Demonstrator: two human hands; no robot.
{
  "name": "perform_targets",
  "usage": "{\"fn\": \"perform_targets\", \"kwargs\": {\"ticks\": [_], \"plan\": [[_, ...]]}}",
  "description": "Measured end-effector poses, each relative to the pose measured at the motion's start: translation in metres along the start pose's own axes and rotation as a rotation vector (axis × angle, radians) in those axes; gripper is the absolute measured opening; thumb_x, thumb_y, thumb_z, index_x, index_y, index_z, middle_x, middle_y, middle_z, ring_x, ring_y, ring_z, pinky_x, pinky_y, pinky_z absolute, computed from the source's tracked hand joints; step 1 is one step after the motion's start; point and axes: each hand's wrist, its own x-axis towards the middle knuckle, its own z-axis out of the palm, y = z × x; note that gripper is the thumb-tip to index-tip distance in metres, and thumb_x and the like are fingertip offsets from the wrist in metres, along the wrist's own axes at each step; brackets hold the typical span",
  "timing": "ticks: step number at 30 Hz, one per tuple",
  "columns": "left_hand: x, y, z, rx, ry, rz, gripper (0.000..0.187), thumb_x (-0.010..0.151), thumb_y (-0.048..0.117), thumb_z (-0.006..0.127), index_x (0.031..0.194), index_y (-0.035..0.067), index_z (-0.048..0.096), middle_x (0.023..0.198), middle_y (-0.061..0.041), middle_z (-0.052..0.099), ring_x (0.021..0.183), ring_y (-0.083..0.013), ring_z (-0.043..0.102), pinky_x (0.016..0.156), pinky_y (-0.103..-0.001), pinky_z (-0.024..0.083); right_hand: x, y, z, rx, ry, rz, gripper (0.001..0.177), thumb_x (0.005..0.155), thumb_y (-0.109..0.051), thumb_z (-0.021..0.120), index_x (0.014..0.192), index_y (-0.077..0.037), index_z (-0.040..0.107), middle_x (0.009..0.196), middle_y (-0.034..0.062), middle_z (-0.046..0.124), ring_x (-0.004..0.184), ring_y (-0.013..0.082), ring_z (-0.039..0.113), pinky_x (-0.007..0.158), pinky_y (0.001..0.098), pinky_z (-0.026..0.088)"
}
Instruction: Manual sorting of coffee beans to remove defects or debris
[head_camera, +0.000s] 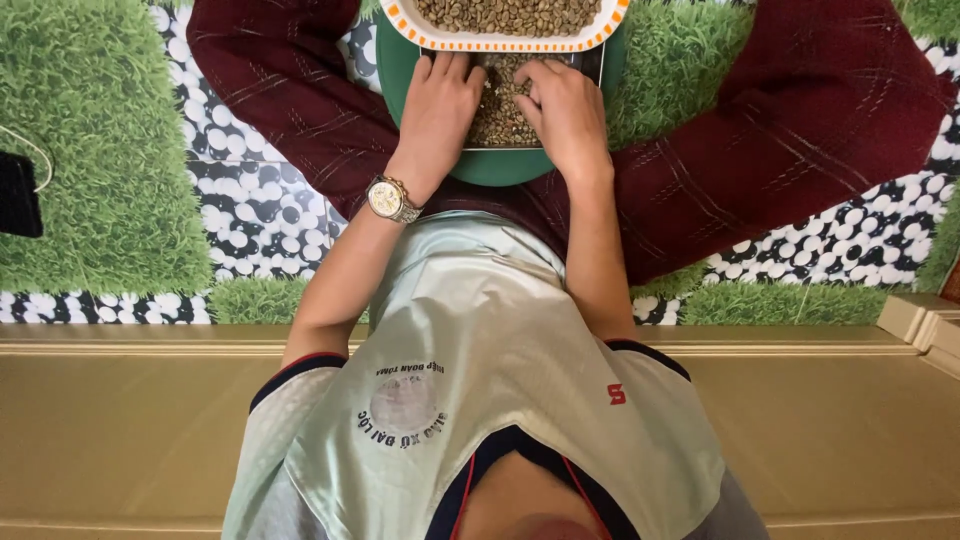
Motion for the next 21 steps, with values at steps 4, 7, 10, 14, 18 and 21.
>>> {"fn": "perform_targets", "kwargs": {"ticks": [4, 7, 10, 14, 18, 21], "plan": [[0.001, -0.001, -0.003, -0.022, -0.009, 0.001, 0.009, 0.088, 0.013, 0.065, 0.095, 0.009, 0.066, 0.099, -0.012, 0.059, 0.093, -0.0249, 0.053, 0.083, -0.034, 0.041, 0.001, 0.002, 0.003, -0.003, 0.01, 0.009, 0.025, 0.078, 0.002, 0.081, 0.102, -0.001, 0.075, 0.081, 0.0068, 0.067, 0.057, 0.0187, 0.057, 0.058, 0.0354, 0.051], [0.0, -0.002, -0.003, -0.033, -0.013, 0.011, 0.009, 0.089, 0.015, 0.064, 0.096, 0.01, 0.066, 0.099, -0.011, 0.059, 0.093, -0.0249, 0.053, 0.083, -0.034, 0.04, 0.0, 0.004, 0.006, -0.017, 0.032, -0.021, 0.022, 0.077, 0.001, 0.083, 0.097, -0.002, 0.073, 0.078, 0.0054, 0.065, 0.055, 0.0189, 0.055, 0.057, 0.0356, 0.049], [0.0, -0.002, -0.006, -0.054, -0.027, 0.007, 0.012, 0.089, 0.014, 0.064, 0.098, 0.009, 0.069, 0.101, -0.012, 0.059, 0.094, -0.0252, 0.054, 0.084, -0.035, 0.04, 0.0, 0.004, 0.006, -0.044, 0.047, -0.023, 0.015, 0.078, 0.001, 0.08, 0.091, -0.002, 0.074, 0.075, 0.0045, 0.065, 0.055, 0.0182, 0.054, 0.057, 0.0349, 0.049], [0.001, -0.002, -0.005, -0.073, -0.011, 0.003, 0.01, 0.089, 0.015, 0.064, 0.096, 0.009, 0.068, 0.101, -0.012, 0.059, 0.095, -0.0257, 0.053, 0.084, -0.035, 0.04, 0.0, 0.0, 0.002, -0.017, 0.074, -0.051, 0.014, 0.08, 0.001, 0.081, 0.09, -0.002, 0.072, 0.075, 0.0033, 0.063, 0.056, 0.0171, 0.053, 0.056, 0.0336, 0.047], [0.0, -0.002, 0.0, -0.061, 0.005, -0.001, 0.007, 0.09, 0.015, 0.062, 0.092, 0.009, 0.063, 0.099, -0.012, 0.058, 0.092, -0.0255, 0.053, 0.083, -0.034, 0.04, 0.003, -0.003, 0.006, -0.042, 0.083, -0.038, 0.014, 0.079, 0.0, 0.082, 0.091, -0.003, 0.073, 0.075, 0.003, 0.065, 0.055, 0.0157, 0.054, 0.054, 0.0327, 0.048], [0.0, -0.002, 0.005, -0.031, 0.027, 0.009, 0.007, 0.089, 0.014, 0.063, 0.093, 0.008, 0.063, 0.099, -0.011, 0.059, 0.092, -0.0245, 0.053, 0.084, -0.034, 0.041, 0.003, 0.001, 0.017, -0.098, 0.085, -0.013, 0.015, 0.08, -0.004, 0.083, 0.091, -0.003, 0.073, 0.077, 0.0056, 0.067, 0.058, 0.0203, 0.06, 0.055, 0.0355, 0.05]]}}
